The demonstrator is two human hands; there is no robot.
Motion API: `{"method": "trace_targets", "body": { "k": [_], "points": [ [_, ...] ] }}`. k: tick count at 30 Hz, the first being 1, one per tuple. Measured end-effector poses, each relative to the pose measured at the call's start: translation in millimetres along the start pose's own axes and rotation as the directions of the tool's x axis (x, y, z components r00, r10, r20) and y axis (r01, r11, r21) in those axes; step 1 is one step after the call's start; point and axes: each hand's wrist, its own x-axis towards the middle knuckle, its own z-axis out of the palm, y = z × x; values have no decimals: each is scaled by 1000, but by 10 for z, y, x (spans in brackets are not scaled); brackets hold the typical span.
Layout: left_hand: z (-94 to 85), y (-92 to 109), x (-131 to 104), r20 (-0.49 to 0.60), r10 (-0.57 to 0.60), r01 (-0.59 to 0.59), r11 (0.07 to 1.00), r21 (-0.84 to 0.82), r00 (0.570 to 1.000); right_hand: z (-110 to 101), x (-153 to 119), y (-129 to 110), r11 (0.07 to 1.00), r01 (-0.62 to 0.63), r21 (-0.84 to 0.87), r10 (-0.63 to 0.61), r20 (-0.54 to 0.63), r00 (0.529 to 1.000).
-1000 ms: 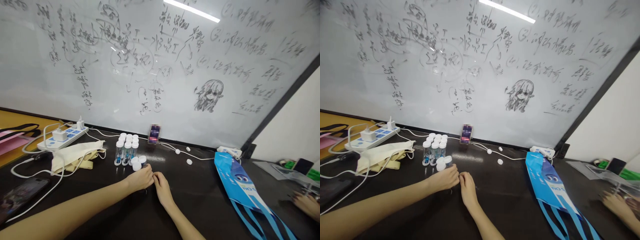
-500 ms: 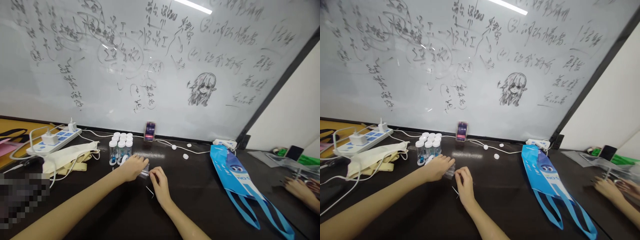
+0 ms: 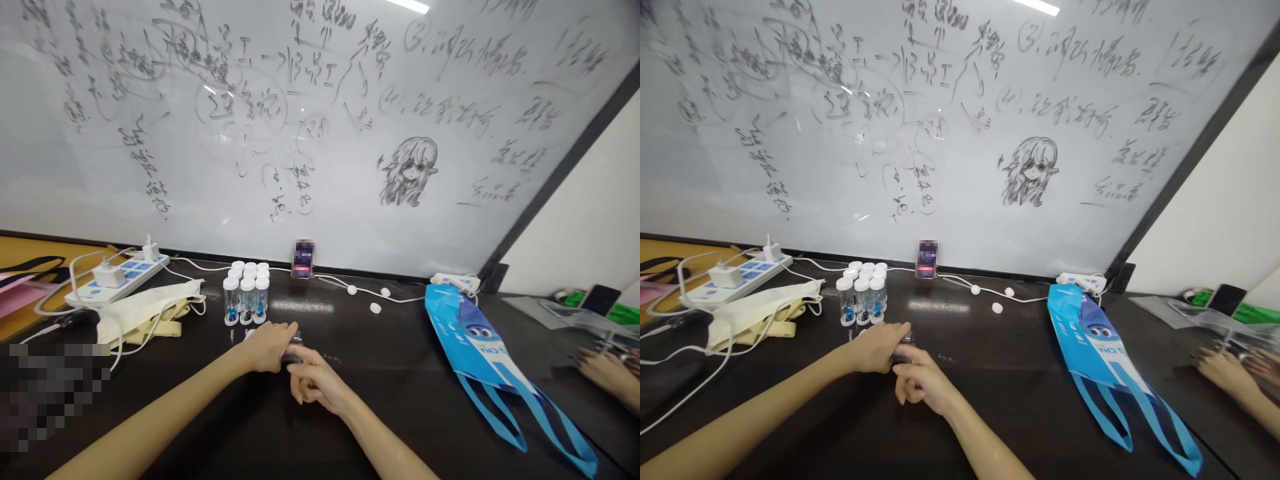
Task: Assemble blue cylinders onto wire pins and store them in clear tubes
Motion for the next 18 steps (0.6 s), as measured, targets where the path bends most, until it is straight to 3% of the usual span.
{"method": "trace_targets", "body": {
  "k": [6, 12, 18],
  "points": [
    [58, 10, 28, -10, 0, 1, 999, 40, 1000, -25, 51, 72, 999, -14, 39, 15, -51, 999],
    [12, -187, -96, -32, -51, 54, 994, 99, 998, -257, 111, 142, 995, 73, -62, -87, -266, 960],
    [-15, -264, -192, -20, -52, 54, 988, 142, 998, -517, 52, 65, 951, 91, -297, -156, -202, 967]
  ]
}}
